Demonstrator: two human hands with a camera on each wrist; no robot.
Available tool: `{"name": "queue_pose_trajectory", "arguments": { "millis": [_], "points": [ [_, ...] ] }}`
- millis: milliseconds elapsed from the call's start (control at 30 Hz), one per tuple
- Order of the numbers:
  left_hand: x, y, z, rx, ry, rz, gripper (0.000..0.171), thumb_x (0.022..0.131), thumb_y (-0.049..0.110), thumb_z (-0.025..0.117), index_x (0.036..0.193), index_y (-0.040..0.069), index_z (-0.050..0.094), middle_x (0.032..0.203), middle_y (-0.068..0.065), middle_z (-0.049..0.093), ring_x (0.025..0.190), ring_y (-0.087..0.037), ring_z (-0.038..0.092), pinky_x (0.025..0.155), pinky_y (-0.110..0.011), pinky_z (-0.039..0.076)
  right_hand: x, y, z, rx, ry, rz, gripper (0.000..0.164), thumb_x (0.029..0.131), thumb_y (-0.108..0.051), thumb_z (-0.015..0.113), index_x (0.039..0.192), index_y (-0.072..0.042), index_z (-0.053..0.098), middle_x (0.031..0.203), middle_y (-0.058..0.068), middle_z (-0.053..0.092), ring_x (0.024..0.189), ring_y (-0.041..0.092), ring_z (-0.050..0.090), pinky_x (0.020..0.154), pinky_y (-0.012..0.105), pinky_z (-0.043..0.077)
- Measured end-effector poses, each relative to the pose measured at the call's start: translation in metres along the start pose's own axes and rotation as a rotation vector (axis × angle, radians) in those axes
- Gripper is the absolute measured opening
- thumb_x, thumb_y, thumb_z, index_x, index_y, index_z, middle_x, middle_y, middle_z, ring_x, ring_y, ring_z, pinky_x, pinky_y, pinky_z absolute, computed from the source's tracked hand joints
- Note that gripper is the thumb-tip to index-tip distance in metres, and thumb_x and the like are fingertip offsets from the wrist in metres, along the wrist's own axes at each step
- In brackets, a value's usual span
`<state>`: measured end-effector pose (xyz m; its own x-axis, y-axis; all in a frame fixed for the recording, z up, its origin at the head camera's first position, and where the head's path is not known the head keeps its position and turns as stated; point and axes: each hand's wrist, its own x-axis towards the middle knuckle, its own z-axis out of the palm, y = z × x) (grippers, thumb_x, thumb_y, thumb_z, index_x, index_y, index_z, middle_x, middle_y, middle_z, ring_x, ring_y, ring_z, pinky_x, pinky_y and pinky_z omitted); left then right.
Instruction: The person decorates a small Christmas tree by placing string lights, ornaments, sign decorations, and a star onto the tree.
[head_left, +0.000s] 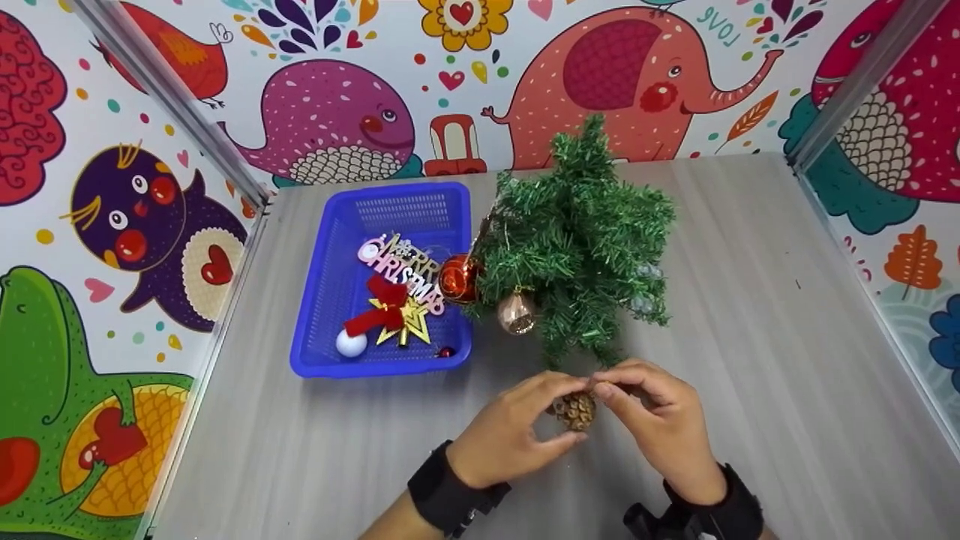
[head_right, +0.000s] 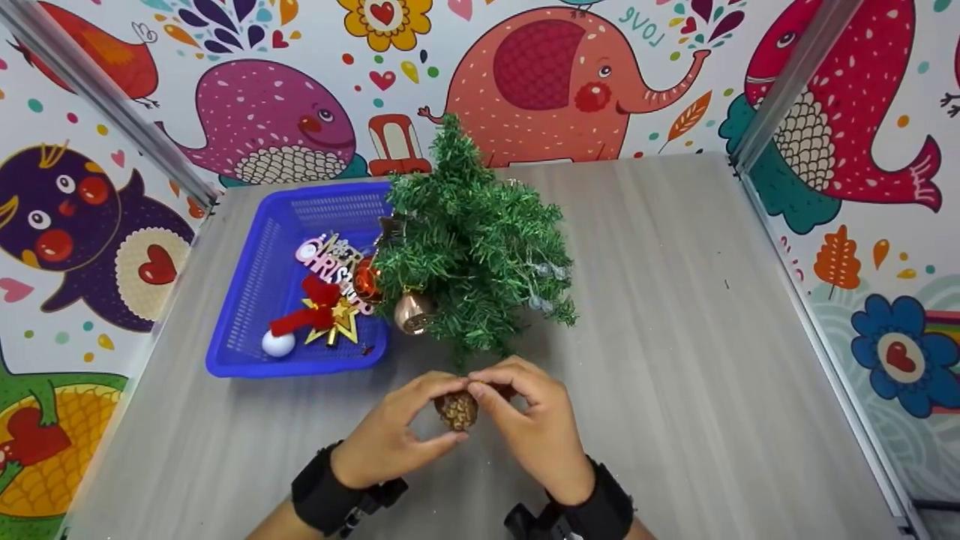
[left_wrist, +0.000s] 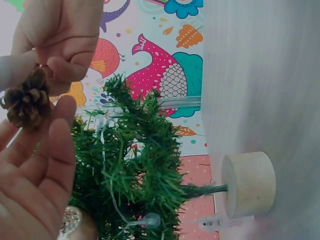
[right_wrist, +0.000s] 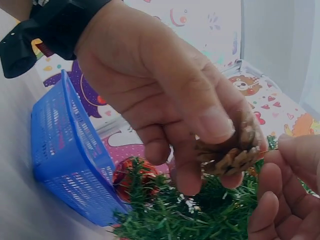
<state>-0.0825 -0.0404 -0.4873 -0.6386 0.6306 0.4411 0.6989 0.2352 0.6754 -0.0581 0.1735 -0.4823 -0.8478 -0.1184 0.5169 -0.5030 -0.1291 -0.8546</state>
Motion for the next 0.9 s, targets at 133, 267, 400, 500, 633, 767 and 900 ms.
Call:
{"name": "queue_pose_trajectory", "arguments": {
  "millis": [133, 267, 400, 500, 633, 767, 900],
  "points": [
    [0.006, 0.0, 0.001, 0.015, 0.026, 0.031, 0.061, 0.088, 0.023, 0.084, 0.139, 0.005, 0.057, 0.133, -0.01, 0.067, 0.125, -0.021, 0.064, 0.11, -0.029, 0.051, 0.005, -0.001, 0.0, -0.087, -0.011, -0.062, 0.037, 0.085, 0.03, 0.059, 0.113, 0.008, 0.07, 0.108, 0.01, 0.068, 0.099, 0.014, 0.067, 0.084, 0.02, 0.055],
    [0.015, 0.006, 0.001, -0.009, 0.108, 0.022, 0.065, 0.085, 0.025, 0.086, 0.139, 0.003, 0.056, 0.132, -0.011, 0.068, 0.123, -0.021, 0.065, 0.108, -0.03, 0.052, 0.007, -0.004, 0.0, -0.13, -0.01, -0.098, 0.041, 0.082, 0.031, 0.062, 0.113, 0.006, 0.073, 0.109, 0.01, 0.07, 0.1, 0.011, 0.068, 0.083, 0.016, 0.055],
    [0.03, 0.015, -0.001, -0.039, 0.233, 0.027, 0.045, 0.088, 0.02, 0.082, 0.126, 0.0, 0.066, 0.119, -0.012, 0.074, 0.112, -0.02, 0.07, 0.1, -0.026, 0.056, 0.011, -0.009, -0.001, -0.112, -0.019, -0.115, 0.042, 0.082, 0.032, 0.06, 0.115, 0.009, 0.071, 0.111, 0.011, 0.071, 0.103, 0.014, 0.069, 0.083, 0.02, 0.056],
    [0.041, 0.02, -0.004, -0.086, 0.262, 0.024, 0.033, 0.091, 0.016, 0.079, 0.119, 0.001, 0.071, 0.111, -0.01, 0.076, 0.105, -0.019, 0.072, 0.094, -0.022, 0.057, 0.014, -0.013, -0.004, -0.065, -0.018, -0.131, 0.041, 0.083, 0.034, 0.056, 0.116, 0.014, 0.068, 0.113, 0.013, 0.071, 0.103, 0.017, 0.069, 0.083, 0.023, 0.057],
    [0.052, 0.026, -0.005, -0.141, 0.249, 0.003, 0.027, 0.094, 0.013, 0.075, 0.118, 0.0, 0.071, 0.108, -0.01, 0.076, 0.1, -0.019, 0.073, 0.09, -0.02, 0.058, 0.017, -0.017, -0.008, -0.026, 0.01, -0.15, 0.036, 0.085, 0.032, 0.056, 0.115, 0.016, 0.068, 0.112, 0.011, 0.072, 0.099, 0.015, 0.069, 0.083, 0.022, 0.057],
    [0.06, 0.029, -0.001, -0.166, 0.267, 0.016, 0.023, 0.095, 0.005, 0.073, 0.117, -0.001, 0.069, 0.105, -0.012, 0.075, 0.094, -0.02, 0.071, 0.087, -0.019, 0.058, 0.022, -0.021, -0.012, -0.055, 0.047, -0.158, 0.033, 0.086, 0.03, 0.057, 0.113, 0.015, 0.07, 0.109, 0.009, 0.072, 0.095, 0.013, 0.068, 0.078, 0.02, 0.055],
    [0.067, 0.028, 0.002, -0.163, 0.311, 0.052, 0.022, 0.092, -0.002, 0.07, 0.114, -0.001, 0.068, 0.102, -0.012, 0.073, 0.09, -0.019, 0.069, 0.083, -0.018, 0.058, 0.028, -0.025, -0.015, -0.112, 0.058, -0.146, 0.036, 0.084, 0.031, 0.059, 0.112, 0.014, 0.071, 0.108, 0.009, 0.072, 0.095, 0.013, 0.069, 0.079, 0.019, 0.056]
  ]
}}
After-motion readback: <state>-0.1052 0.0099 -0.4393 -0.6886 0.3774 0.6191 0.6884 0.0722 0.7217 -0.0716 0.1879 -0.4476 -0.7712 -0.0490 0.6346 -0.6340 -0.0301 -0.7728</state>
